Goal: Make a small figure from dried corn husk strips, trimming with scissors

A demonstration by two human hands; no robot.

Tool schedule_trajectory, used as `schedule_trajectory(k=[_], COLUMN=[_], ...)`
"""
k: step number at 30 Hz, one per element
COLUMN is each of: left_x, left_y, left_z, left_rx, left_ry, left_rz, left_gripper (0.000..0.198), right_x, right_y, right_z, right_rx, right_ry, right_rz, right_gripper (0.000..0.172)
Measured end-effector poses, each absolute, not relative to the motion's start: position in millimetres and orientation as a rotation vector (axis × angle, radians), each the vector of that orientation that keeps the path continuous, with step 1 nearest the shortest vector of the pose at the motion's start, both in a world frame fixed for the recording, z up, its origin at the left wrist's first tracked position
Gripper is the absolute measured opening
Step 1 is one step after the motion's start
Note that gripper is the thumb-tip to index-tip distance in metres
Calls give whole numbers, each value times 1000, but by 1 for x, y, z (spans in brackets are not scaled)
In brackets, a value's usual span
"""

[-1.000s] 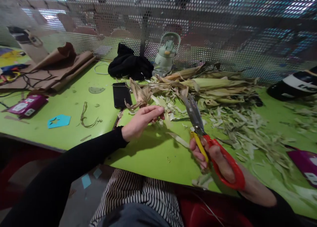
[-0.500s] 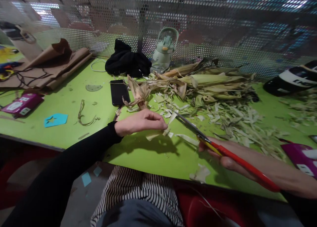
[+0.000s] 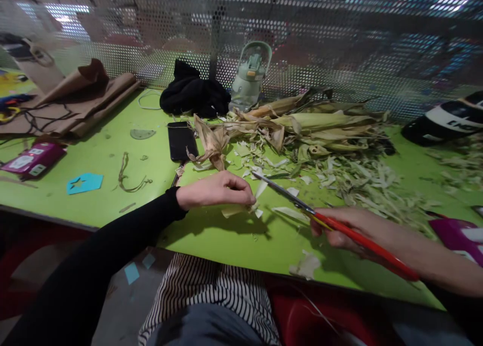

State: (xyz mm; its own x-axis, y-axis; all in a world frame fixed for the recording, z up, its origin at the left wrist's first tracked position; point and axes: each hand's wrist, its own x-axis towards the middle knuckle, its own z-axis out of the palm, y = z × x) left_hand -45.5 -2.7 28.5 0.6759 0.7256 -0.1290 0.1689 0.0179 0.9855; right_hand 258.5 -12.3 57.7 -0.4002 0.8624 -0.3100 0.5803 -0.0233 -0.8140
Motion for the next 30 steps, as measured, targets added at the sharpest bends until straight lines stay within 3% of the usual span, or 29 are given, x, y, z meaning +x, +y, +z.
schedule_trajectory(k=[4,9,15,22,30], left_x=[-42,-35,-36,-37,-35], left_y=[1,12,22,22,21], left_z=[20,10,13,11,10], left_rx=[1420,835,537,529,541], left_ry=[765,764,762,731,727], left_rz=[735,1064,1182,1209,1227], left_gripper=[20,4,9,10,7], right_x=[266,259,239,230,223], right_y=[-4,1,7,6,0], right_z=[49,33,11,10,8], right_rx=[-1555,-1566,-1493,-1446,-1394], right_ry=[-2114,-1979,-1854,-1917,-1949], right_rz=[1353,1172,1318,1391,1467], right_gripper=[55,72,70,74,66])
